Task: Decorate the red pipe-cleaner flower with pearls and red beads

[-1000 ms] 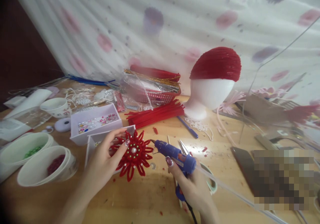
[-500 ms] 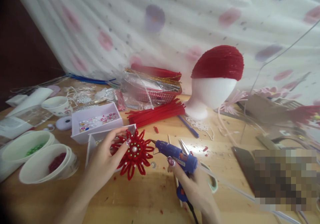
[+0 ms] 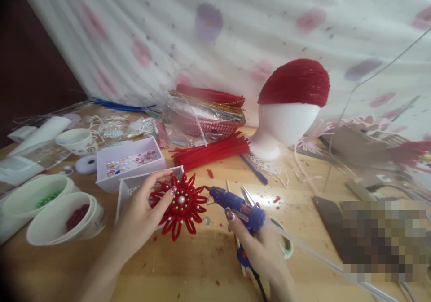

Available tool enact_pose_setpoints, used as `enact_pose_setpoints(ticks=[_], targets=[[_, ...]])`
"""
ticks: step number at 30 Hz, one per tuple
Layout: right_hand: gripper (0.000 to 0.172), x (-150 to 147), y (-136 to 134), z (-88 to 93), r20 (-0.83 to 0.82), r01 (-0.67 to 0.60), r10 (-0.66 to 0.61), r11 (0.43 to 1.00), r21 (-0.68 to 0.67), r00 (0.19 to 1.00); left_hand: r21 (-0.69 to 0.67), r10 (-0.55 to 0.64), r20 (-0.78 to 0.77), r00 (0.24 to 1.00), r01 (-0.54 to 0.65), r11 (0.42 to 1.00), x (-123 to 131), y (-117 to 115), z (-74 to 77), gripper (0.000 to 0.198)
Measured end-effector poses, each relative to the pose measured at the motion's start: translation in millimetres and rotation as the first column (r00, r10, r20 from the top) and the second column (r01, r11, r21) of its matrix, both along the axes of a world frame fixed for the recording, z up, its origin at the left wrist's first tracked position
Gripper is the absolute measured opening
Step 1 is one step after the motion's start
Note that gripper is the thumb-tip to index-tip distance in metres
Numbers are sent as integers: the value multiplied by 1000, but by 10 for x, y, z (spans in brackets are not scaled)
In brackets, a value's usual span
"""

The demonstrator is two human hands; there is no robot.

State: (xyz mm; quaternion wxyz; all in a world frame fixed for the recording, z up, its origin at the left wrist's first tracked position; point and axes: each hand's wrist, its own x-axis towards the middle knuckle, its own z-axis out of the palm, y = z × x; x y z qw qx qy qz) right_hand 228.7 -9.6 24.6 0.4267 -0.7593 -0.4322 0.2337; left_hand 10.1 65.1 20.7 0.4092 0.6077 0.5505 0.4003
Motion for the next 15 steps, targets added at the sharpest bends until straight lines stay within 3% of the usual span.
enact_pose_setpoints(ticks=[3,8,15], targets=[[52,56,1,-12,17,-3,4,1000,-30,1000,-7,-1,9,1000,1,1000,-4,-7,1,37],[54,180,20,-47,32,-139,141,988,-69,989,-5,-9,14,1000,9,1000,3,2,5,36],[50,45,-18,10,91,-87,88,996,-23,992,-19,2,3,1000,-2,1000,-2,2,10,36]])
